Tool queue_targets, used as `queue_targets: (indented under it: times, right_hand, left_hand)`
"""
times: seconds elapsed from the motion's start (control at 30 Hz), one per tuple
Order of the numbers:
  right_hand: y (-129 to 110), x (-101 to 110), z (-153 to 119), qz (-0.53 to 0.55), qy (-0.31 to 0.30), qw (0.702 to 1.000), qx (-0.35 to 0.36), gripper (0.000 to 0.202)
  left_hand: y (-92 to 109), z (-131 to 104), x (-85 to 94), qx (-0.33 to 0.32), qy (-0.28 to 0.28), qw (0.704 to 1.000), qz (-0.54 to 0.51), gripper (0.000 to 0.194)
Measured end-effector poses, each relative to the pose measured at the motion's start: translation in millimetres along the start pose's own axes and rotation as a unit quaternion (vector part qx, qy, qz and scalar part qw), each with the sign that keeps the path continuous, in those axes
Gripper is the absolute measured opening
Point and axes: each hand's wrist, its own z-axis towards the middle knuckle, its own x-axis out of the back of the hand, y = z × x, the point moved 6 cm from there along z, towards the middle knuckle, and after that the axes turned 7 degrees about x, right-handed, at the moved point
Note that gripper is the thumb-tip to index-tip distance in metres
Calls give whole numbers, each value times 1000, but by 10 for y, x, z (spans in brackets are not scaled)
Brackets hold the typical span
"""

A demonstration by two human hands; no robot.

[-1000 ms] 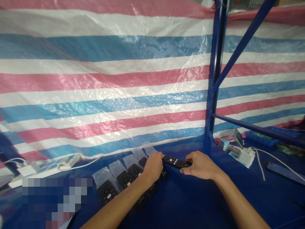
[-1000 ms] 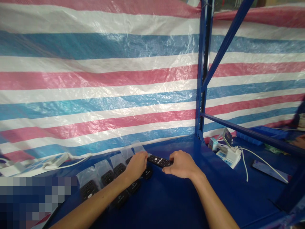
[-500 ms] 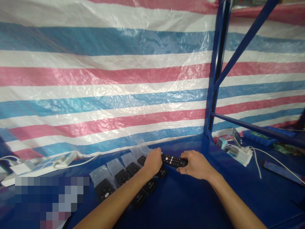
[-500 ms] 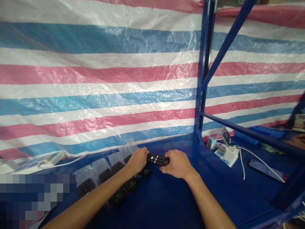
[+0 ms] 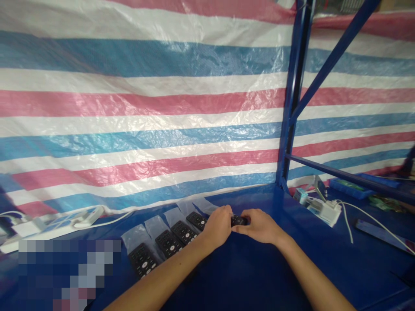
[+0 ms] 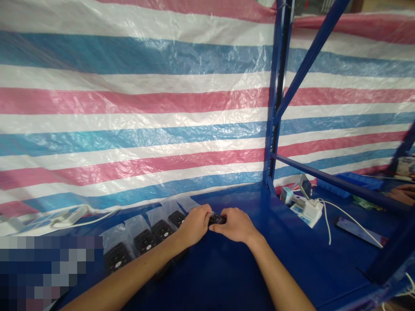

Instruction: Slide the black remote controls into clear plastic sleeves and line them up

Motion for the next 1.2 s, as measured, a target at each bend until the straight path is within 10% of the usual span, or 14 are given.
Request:
queue_targets:
  times: [0.27,0.67,0.97,1.2]
  right_hand:
    - [70,67,-26,112,-32,991,68,20]
    - [-25,-19,25,-71,16,997,-6,14]
    - [151,77,-42,47,-34,998,16,24]
    - [-49,101,-8,51,58,997,31,19]
  left_hand:
    - [-79,-37,77,-9,29,998,-55,22]
    - [347,-329,47,-65,14,995,-70,23]
    - [365,-805,-149,-70,-80,994,2,23]
    - [355,-1135,-559,-107,-188,973,81,18]
